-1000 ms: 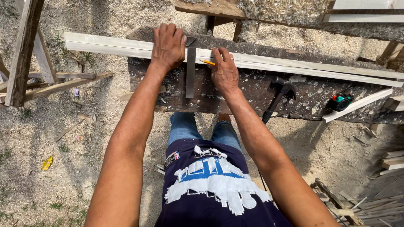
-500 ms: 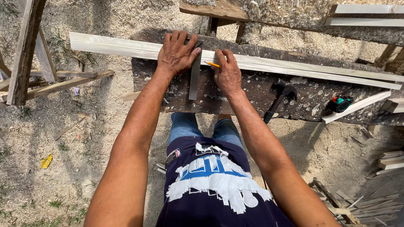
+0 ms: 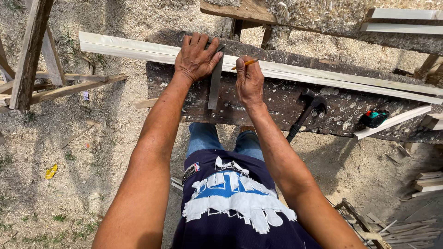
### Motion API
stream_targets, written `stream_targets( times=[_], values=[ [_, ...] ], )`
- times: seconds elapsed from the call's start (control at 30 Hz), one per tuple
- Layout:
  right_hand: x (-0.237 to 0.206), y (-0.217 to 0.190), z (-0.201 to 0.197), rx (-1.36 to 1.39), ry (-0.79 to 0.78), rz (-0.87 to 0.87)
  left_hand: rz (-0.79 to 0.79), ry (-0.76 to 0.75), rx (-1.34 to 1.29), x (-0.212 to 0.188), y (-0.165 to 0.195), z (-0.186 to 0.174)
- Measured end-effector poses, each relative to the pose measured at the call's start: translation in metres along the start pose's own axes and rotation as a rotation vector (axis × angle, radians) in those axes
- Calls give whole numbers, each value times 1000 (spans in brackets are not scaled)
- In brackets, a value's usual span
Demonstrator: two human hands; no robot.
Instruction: The person saws a thin wood strip on a workbench, then measures and marks strips using a try square and pencil. They take nails from a wooden compartment box, position the strips into a frame on the bench, and hammer nails to fasten the frame joints.
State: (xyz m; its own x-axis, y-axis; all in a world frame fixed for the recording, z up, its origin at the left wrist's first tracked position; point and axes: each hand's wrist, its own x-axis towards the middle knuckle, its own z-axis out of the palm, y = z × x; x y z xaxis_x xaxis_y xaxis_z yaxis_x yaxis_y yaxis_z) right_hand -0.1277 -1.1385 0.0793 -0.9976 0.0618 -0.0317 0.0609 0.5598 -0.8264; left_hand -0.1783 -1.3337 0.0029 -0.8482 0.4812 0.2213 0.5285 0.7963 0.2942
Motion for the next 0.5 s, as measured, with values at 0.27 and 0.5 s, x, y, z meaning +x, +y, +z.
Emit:
stream_targets(
  times=[0.27,0.5],
  values=[
    [-10,-7,17,-138,-51,-184,12,18,15,-3,-2,4],
    [-32,-4,16,-137,-180,-147,19,20,74,-5,-4,10]
  ],
)
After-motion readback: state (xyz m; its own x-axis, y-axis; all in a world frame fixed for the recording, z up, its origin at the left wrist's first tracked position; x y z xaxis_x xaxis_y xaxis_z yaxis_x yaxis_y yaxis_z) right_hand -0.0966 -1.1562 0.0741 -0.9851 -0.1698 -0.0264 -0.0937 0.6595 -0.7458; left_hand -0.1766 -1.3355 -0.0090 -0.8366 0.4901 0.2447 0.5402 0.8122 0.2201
